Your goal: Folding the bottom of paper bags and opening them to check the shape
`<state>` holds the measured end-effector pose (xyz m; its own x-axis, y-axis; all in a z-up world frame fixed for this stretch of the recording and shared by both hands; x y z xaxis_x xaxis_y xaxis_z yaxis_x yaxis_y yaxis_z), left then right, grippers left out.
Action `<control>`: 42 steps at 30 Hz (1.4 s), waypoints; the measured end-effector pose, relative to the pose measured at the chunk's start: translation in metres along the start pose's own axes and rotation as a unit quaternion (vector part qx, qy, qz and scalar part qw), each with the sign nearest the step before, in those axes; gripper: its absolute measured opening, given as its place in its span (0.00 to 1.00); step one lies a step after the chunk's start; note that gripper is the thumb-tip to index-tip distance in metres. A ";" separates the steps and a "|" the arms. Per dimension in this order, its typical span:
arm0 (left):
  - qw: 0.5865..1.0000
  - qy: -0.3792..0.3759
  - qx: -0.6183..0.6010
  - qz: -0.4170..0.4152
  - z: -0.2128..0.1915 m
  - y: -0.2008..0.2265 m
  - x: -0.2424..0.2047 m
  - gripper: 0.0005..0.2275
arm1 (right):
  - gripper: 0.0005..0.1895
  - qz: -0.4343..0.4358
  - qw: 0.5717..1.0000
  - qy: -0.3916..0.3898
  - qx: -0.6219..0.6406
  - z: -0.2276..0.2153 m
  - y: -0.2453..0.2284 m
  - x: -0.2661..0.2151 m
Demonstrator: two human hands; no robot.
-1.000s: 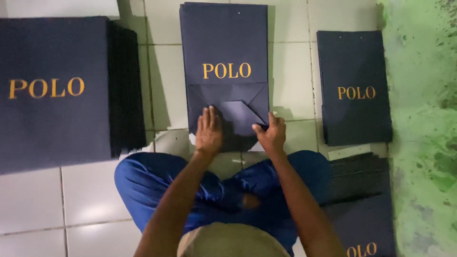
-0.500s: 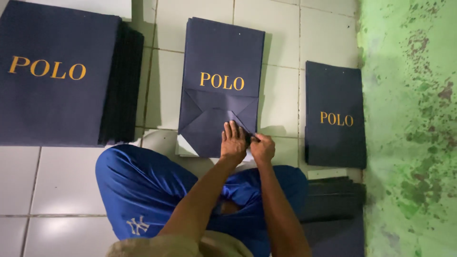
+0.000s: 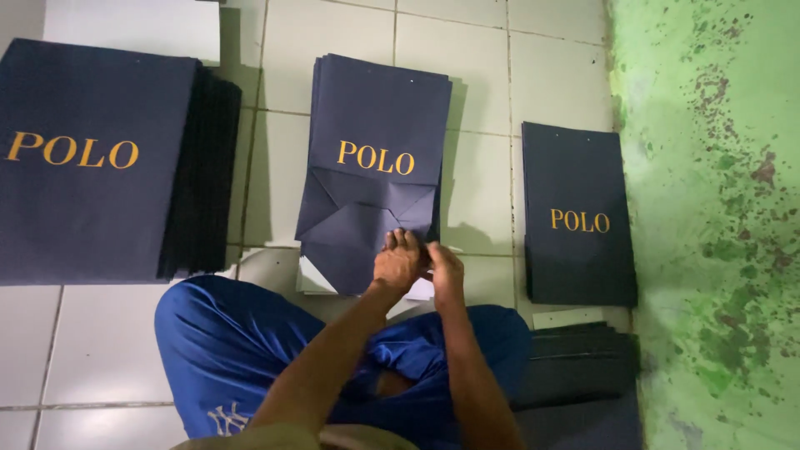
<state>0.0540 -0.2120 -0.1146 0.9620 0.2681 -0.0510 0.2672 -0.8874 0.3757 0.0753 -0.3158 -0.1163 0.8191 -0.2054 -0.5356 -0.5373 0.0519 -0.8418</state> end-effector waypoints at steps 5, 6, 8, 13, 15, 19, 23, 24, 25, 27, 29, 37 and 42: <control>0.965 0.143 -0.217 -0.046 -0.102 0.003 -0.022 0.13 | 0.36 0.111 0.990 -0.084 0.030 0.010 -0.019 -0.037; 0.920 0.185 -0.341 -0.051 -0.140 0.007 -0.032 0.07 | 0.40 0.132 0.981 -0.137 0.025 0.013 -0.028 -0.056; 0.847 0.224 -0.465 -0.128 -0.135 -0.011 -0.059 0.12 | 0.38 0.170 0.967 -0.176 0.070 0.014 -0.017 -0.060; 0.605 0.319 -0.679 -0.267 -0.109 -0.087 -0.102 0.13 | 0.26 0.250 0.918 -0.258 0.168 0.016 0.014 -0.062; 0.382 0.305 -0.815 -0.313 -0.072 -0.130 -0.113 0.07 | 0.66 0.151 0.968 -0.195 0.041 0.020 -0.004 -0.088; 0.381 0.294 -0.798 -0.363 -0.052 -0.186 -0.148 0.03 | 0.60 0.093 0.984 -0.140 -0.060 0.026 -0.005 -0.093; 0.394 0.234 -0.764 -0.454 -0.066 -0.199 -0.165 0.19 | 0.45 0.101 0.985 -0.131 -0.040 0.013 -0.005 -0.102; 0.414 0.200 -0.754 -0.470 -0.075 -0.195 -0.163 0.25 | 0.39 0.102 0.986 -0.125 -0.031 0.008 -0.007 -0.102; 0.413 0.202 -0.755 -0.468 -0.088 -0.197 -0.160 0.25 | 0.39 0.100 0.986 -0.126 -0.032 0.007 -0.007 -0.103; 0.527 0.118 -0.708 -0.456 -0.111 -0.193 -0.164 0.28 | 0.29 0.104 0.988 -0.113 -0.024 -0.004 -0.006 -0.107; 0.579 0.090 -0.680 -0.440 -0.138 -0.186 -0.165 0.28 | 0.28 0.107 0.985 -0.130 -0.027 -0.016 -0.003 -0.105; 0.766 0.035 -0.532 -0.358 -0.200 -0.194 -0.159 0.36 | 0.30 0.078 0.982 -0.170 -0.014 0.000 0.007 -0.083; 0.841 0.063 -0.456 -0.284 -0.186 -0.245 -0.130 0.34 | 0.35 -0.138 0.973 -0.109 -0.151 0.037 -0.020 -0.136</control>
<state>-0.1470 0.0404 -0.0279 0.6639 0.6406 -0.3857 0.4728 0.0400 0.8803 -0.0177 -0.2527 -0.0294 0.9459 0.0421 -0.3216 -0.2988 -0.2726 -0.9146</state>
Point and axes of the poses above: each hand's wrist, its own x-axis towards the middle knuckle, its own z-axis out of the palm, y = z × x, the point moved 1 cm from there along x, towards the middle knuckle, and after that the axes turned 8 degrees about y, right-handed, at the moved point
